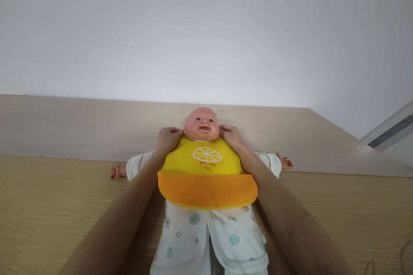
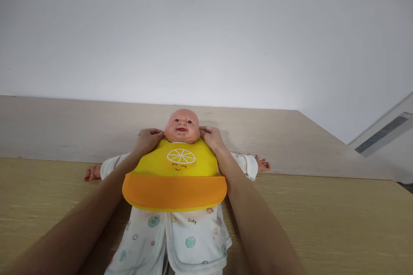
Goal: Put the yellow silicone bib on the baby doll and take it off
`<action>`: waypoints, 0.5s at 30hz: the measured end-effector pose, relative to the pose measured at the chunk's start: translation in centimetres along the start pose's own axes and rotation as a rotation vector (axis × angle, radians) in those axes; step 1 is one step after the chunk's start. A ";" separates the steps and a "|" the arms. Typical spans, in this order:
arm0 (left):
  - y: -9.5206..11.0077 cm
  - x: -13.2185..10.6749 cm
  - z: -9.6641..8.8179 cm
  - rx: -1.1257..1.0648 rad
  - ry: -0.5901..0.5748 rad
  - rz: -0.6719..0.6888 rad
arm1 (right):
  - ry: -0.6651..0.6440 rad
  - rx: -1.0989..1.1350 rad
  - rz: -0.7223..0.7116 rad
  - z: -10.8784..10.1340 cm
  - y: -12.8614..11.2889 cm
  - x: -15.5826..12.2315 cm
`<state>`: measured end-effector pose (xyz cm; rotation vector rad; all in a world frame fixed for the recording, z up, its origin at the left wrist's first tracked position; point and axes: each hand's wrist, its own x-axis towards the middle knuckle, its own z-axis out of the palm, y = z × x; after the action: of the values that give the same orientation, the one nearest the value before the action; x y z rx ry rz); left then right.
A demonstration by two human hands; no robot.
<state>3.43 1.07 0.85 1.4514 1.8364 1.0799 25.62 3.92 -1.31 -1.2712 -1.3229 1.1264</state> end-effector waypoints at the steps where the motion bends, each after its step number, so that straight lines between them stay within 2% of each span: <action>1: 0.0 0.0 0.0 0.004 0.005 0.006 | -0.006 0.035 0.003 0.0 0.0 0.0; 5: 0.0 0.1 0.1 0.005 0.009 0.030 | -0.034 0.148 0.015 -0.2 0.4 0.5; 15: -0.7 0.7 0.5 -0.054 -0.048 0.116 | -0.018 0.167 0.045 -0.1 0.5 0.5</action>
<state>3.29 1.76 -0.01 1.5551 1.6948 1.1314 25.75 4.43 -1.79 -1.1754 -1.1920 1.2555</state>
